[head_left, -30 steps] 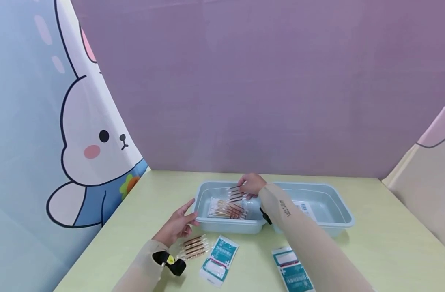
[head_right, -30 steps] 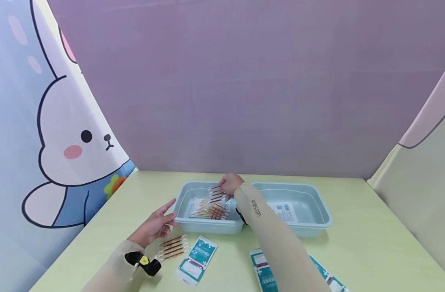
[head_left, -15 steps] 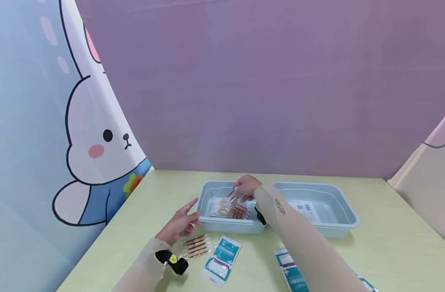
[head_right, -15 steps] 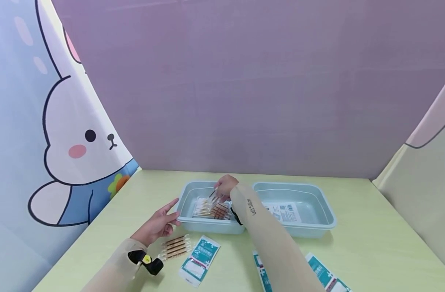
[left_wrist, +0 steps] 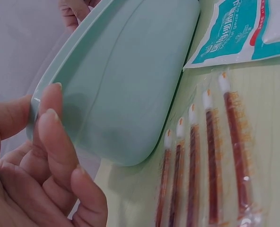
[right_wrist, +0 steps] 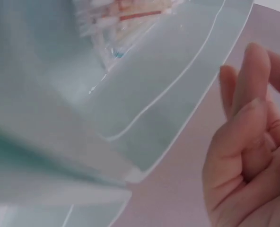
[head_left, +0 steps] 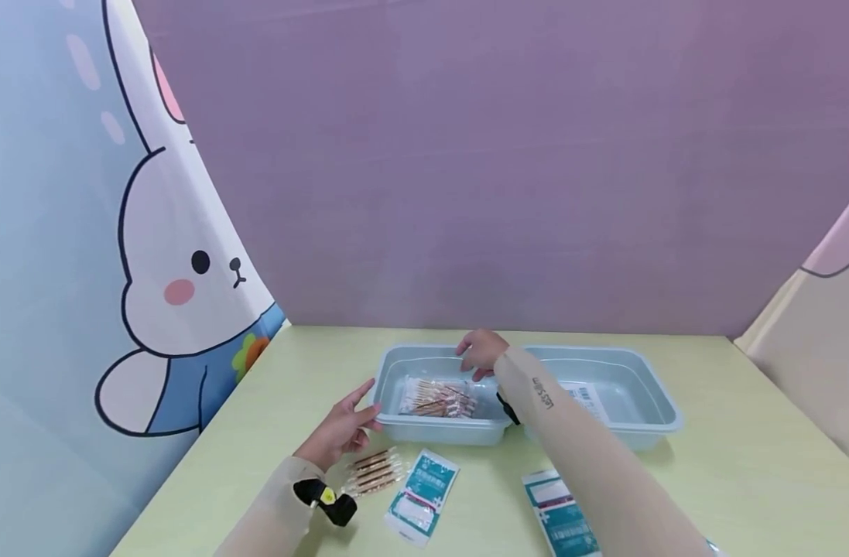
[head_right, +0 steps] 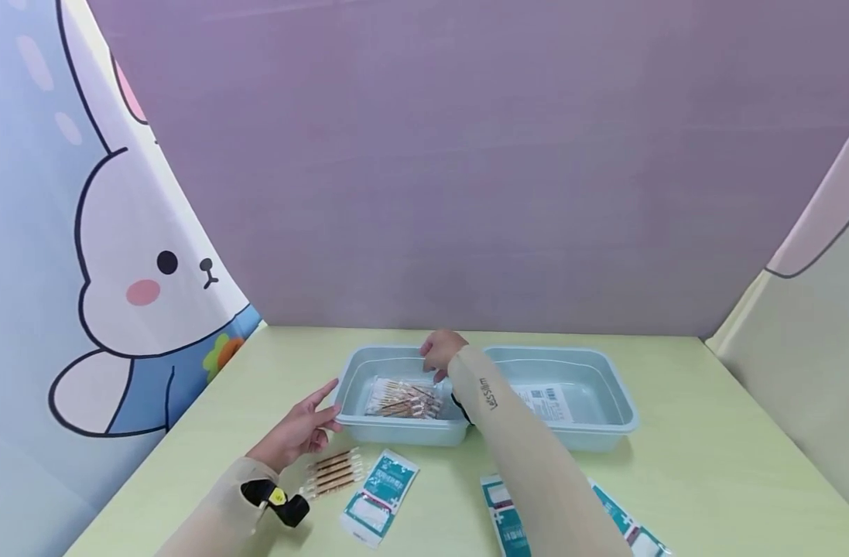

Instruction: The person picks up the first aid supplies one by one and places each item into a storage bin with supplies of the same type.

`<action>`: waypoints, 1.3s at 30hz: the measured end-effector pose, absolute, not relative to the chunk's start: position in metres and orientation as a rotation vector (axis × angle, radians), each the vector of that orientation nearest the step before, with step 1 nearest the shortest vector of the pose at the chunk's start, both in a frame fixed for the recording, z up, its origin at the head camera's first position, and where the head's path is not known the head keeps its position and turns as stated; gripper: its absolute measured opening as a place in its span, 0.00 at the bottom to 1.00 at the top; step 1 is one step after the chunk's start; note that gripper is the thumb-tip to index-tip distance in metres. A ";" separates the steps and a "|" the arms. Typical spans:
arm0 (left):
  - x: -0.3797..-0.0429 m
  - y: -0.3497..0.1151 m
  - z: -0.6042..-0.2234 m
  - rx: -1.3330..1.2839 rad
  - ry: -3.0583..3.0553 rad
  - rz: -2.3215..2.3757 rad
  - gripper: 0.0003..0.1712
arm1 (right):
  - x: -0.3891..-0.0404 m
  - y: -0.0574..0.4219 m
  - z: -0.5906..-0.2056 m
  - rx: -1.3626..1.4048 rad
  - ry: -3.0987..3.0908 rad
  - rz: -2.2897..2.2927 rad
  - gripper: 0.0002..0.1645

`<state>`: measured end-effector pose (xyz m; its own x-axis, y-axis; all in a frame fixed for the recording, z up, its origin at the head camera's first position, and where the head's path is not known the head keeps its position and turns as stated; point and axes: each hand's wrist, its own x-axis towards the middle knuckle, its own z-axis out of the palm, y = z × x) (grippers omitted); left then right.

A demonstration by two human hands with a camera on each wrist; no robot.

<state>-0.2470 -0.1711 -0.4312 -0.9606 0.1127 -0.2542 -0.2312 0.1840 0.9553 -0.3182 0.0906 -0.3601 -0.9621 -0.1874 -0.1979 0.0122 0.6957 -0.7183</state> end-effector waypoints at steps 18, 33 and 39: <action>-0.248 -0.170 -0.430 -0.101 2.221 1.824 0.34 | -0.280 0.056 -0.353 -0.837 2.605 -0.817 0.13; -0.248 -0.172 -0.430 -0.112 2.222 1.816 0.34 | -0.243 0.025 -0.364 -1.000 2.591 -0.673 0.11; -0.249 -0.173 -0.431 -0.074 2.204 1.829 0.35 | -0.228 0.018 -0.374 -1.029 2.617 -0.586 0.11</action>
